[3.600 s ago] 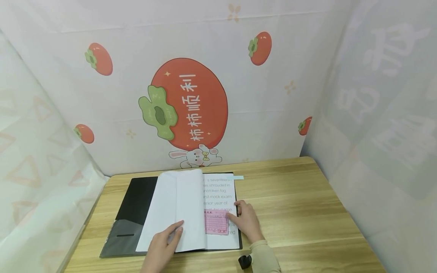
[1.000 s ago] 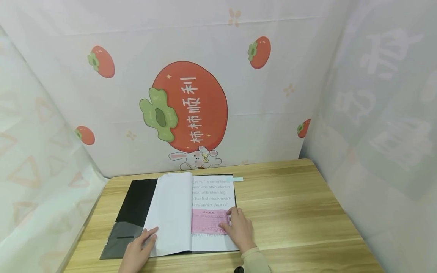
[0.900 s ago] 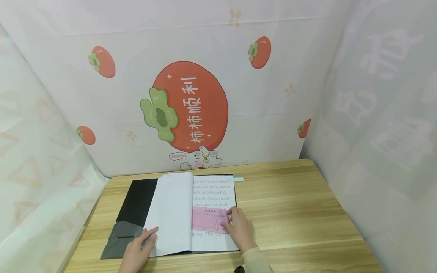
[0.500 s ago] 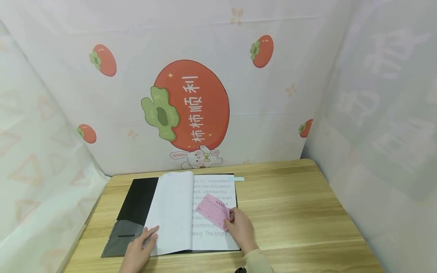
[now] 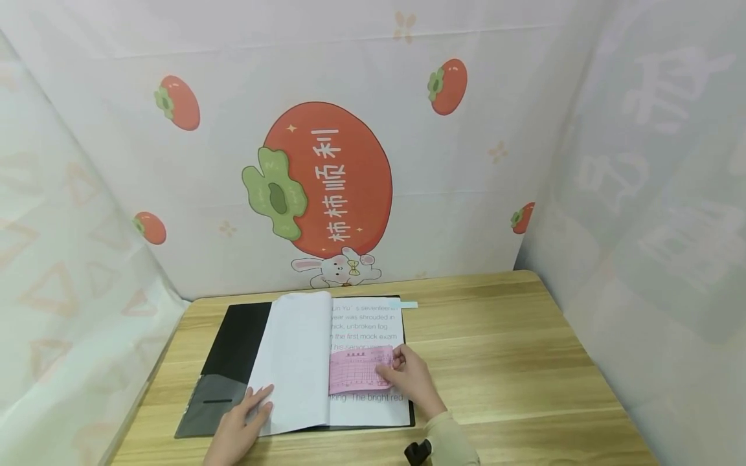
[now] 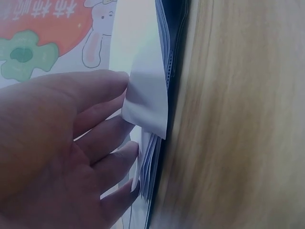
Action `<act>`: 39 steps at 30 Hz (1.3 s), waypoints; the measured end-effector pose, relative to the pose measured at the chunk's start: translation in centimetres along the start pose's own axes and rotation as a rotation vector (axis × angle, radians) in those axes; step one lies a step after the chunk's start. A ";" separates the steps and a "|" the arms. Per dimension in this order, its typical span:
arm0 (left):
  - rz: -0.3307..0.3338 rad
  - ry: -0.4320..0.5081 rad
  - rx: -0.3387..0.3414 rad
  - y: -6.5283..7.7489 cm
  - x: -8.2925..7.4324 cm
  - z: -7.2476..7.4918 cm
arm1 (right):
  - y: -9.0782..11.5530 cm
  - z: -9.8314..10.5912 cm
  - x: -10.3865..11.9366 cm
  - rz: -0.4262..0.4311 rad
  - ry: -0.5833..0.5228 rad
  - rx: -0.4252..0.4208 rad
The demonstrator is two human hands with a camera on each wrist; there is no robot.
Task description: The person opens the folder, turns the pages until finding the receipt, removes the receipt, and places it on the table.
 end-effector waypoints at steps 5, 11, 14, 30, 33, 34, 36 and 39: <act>-0.043 -0.010 -0.009 0.0 -0.2 -0.1 | -0.2 0.7 0.8 0.014 0.010 0.029; -0.128 -0.030 -0.028 0.2 -0.6 -0.2 | -0.6 2.0 1.5 0.048 0.016 0.059; -0.144 -0.040 -0.028 0.2 -0.6 -0.1 | -0.6 2.7 1.8 0.062 -0.011 0.090; -0.104 -0.032 0.063 -0.1 -0.2 -0.5 | -0.6 6.0 0.8 0.064 -0.112 0.149; -0.110 -0.035 0.068 0.0 -0.2 -0.6 | -0.5 6.5 0.4 0.040 -0.123 0.162; -0.114 -0.035 0.070 0.1 -0.3 -0.6 | -0.4 6.6 0.2 0.027 -0.129 0.166; -0.117 -0.039 0.071 0.1 -0.4 -0.6 | -0.3 6.9 -0.1 0.019 -0.143 0.179; -0.109 -0.050 0.077 0.1 -0.2 -0.6 | -0.2 7.5 -0.4 0.012 -0.149 0.182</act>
Point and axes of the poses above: each hand's wrist, its own y-axis away from the middle knuckle, its own z-axis out of the back of the hand, x = y × z, the point moved 8 cm from there along -y, towards the middle knuckle, and after that the axes turned 5 degrees about -z, right-handed, at the moved point
